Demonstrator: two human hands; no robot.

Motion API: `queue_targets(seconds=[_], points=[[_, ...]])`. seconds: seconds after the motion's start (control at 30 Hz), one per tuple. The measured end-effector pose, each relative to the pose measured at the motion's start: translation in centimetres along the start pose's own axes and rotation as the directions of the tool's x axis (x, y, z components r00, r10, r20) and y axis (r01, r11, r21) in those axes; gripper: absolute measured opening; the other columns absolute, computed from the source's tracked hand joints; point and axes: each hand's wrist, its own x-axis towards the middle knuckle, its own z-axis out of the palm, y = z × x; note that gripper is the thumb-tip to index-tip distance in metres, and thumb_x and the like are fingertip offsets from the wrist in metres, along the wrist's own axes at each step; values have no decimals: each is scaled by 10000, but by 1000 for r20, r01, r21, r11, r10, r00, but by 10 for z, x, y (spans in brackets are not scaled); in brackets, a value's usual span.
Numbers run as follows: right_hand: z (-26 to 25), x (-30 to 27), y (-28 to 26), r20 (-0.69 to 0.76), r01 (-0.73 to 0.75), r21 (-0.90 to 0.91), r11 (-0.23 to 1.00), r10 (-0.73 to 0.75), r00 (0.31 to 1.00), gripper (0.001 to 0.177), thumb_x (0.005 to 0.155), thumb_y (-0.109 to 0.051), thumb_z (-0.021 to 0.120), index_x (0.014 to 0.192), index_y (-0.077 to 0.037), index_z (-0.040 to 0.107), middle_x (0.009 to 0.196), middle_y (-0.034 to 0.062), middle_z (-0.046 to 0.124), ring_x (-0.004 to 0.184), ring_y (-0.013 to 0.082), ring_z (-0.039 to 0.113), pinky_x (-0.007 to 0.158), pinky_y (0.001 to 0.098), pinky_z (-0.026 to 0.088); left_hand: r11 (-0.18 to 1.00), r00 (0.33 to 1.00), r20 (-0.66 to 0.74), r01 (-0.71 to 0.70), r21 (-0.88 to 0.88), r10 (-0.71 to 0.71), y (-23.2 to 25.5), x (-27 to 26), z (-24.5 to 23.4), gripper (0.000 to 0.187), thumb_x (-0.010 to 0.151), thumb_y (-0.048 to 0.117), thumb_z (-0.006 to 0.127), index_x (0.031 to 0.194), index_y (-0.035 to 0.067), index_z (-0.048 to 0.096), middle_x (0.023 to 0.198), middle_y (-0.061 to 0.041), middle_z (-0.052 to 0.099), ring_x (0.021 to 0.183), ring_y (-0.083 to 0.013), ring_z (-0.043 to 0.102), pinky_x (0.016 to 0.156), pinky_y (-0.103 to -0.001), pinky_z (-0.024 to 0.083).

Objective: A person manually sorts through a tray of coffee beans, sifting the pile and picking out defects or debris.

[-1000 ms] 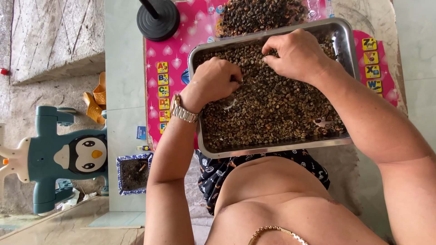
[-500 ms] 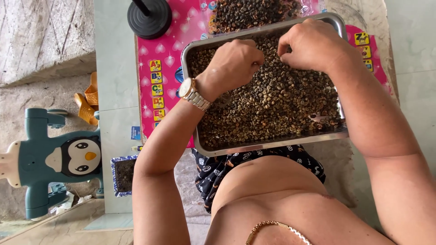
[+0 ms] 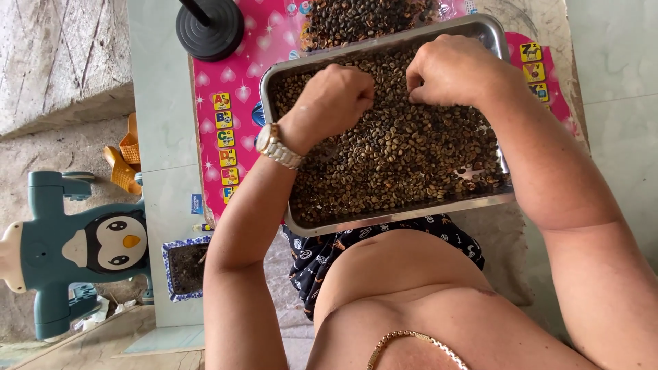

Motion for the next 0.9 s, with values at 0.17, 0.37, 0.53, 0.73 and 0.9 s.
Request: queue_targets(seconds=[0.17, 0.37, 0.53, 0.73, 0.9], points=[[2, 4, 12, -82, 18, 28, 999, -15, 997, 163, 876, -252, 794, 1031, -201, 798, 744, 52, 758, 509, 165, 621, 588, 336, 530, 971, 963, -260, -126, -203, 71, 9, -19, -34, 91, 732, -44, 736, 799, 10, 766, 724, -53, 735, 535, -151, 619, 538, -266, 511], [11, 6, 9, -133, 112, -47, 993, -117, 984, 151, 958, -216, 712, 1091, -215, 783, 645, 57, 746, 358, 109, 487, 410, 247, 448, 960, 982, -187, -76, -271, 25, -3, -25, -21, 134, 750, -33, 770, 877, 9, 780, 726, -55, 758, 533, -135, 655, 514, -241, 527], [16, 7, -1, -149, 132, -23, 991, -134, 980, 158, 895, -221, 731, 1034, -200, 804, 826, 67, 781, 577, 211, 709, 708, 373, 595, 961, 980, -196, -81, -265, 29, -2, -27, -22, 123, 755, -32, 768, 872, 2, 778, 705, -56, 749, 515, -141, 649, 495, -251, 516], [16, 11, 1, -137, 171, 26, 985, -166, 977, 118, 974, -199, 691, 1024, -146, 784, 784, 55, 773, 480, 156, 629, 631, 318, 559, 965, 975, -216, -100, -244, 46, -1, -30, -25, 94, 771, -6, 786, 863, 5, 779, 702, -55, 744, 508, -143, 638, 491, -253, 503], [20, 21, 13, -188, 270, 505, 820, -201, 961, 66, 975, -108, 725, 958, -45, 733, 685, 74, 656, 472, 128, 473, 428, 259, 363, 954, 964, -253, -145, -261, 77, 2, -30, -26, 133, 750, -39, 803, 877, -3, 786, 724, -66, 758, 515, -125, 646, 480, -223, 502]])
